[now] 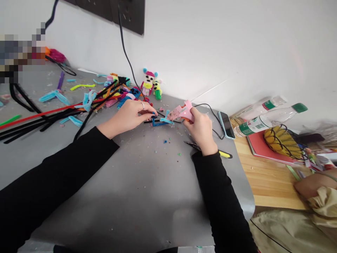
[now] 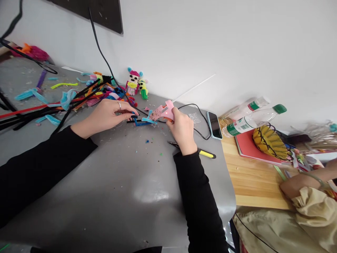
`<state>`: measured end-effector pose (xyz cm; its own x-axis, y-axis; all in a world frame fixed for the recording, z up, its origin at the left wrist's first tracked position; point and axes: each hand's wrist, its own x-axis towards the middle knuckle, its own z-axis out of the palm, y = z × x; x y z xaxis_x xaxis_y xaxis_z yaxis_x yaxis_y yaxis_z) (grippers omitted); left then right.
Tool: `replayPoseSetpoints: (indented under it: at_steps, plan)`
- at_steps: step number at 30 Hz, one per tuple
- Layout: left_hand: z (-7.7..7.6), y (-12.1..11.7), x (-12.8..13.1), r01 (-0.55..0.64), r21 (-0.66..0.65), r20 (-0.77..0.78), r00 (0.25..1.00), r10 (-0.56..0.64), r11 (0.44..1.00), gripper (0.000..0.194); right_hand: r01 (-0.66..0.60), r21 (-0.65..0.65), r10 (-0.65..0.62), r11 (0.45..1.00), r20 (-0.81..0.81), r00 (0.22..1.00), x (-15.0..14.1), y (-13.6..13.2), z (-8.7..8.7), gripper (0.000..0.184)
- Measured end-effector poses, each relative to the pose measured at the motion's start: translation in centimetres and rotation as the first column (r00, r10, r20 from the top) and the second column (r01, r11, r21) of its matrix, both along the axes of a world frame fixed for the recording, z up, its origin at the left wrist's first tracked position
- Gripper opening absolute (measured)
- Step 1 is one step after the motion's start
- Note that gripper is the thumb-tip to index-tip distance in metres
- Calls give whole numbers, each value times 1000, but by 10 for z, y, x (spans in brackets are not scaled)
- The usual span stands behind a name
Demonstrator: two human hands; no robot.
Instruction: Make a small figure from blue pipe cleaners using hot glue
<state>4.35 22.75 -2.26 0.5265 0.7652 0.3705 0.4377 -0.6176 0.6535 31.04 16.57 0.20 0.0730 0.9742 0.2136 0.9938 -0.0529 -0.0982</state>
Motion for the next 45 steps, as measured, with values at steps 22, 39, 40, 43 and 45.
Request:
replayPoseSetpoints:
  at_steps: [22,39,40,43,45]
  plan:
    - [-2,2,-1,-4,-2,2,1000,4,1000,29,54,-20,-54,998,13,998,5,-1,7,6]
    - [-5,3,-2,4,0,8,1000,-4,1000,28,56,12,-56,998,28,998,14,-2,4,5]
    - [-5,3,-1,2,2,10,1000,-2,1000,28,61,8,-61,998,35,998,14,-2,5,5]
    - [-4,2,-1,1,0,13,1000,-1,1000,28,69,0,-69,998,39,997,13,-3,6,5]
    - [-4,2,-2,3,0,10,1000,-3,1000,27,67,3,-67,998,28,997,13,-3,6,6]
